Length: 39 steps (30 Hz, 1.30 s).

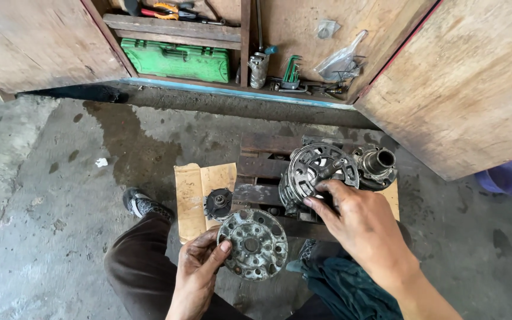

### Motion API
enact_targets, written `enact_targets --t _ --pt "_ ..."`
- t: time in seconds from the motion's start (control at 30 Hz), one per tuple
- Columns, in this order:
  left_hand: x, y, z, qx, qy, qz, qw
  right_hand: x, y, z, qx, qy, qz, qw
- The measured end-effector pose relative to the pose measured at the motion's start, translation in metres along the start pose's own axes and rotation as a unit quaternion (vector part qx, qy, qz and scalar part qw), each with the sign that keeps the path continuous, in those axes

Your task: The person disassembles a cylindrical mechanical component, removes a circular plate, and then reassembles the parts by hand. They use a screwdriver to tighten a bolt on the reassembled unit.

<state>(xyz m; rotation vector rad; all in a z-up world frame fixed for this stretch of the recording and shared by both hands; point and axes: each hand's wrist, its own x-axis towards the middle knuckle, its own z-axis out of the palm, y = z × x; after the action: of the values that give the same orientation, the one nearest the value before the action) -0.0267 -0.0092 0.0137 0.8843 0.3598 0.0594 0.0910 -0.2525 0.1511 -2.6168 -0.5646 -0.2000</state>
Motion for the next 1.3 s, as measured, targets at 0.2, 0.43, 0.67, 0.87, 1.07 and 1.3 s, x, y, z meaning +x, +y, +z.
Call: enact_targets --t 0.2,0.43,0.67,0.87,1.07,1.3 --pt "0.004 0.0 0.002 0.014 0.006 -0.013 1.0 0.001 -0.002 0.008 -0.043 0.018 -0.007 0.999" --pt "0.01 -0.007 -0.004 0.013 0.011 -0.02 1.0 -0.001 -0.011 0.012 -0.069 0.041 -0.017 0.997" --pt "0.012 -0.005 -0.004 0.02 0.002 -0.019 1.0 -0.001 -0.013 0.014 -0.064 0.07 -0.028 0.995" --pt "0.014 -0.006 -0.006 0.022 0.009 -0.022 0.999 -0.003 -0.015 0.012 -0.029 0.056 -0.011 0.998" --pt "0.016 -0.01 -0.01 0.019 0.011 -0.024 0.999 -0.002 -0.018 0.009 0.016 0.043 -0.008 0.999" --pt "0.019 -0.013 -0.018 0.023 0.006 -0.017 1.0 -0.014 0.009 -0.008 0.088 0.02 0.082 0.992"
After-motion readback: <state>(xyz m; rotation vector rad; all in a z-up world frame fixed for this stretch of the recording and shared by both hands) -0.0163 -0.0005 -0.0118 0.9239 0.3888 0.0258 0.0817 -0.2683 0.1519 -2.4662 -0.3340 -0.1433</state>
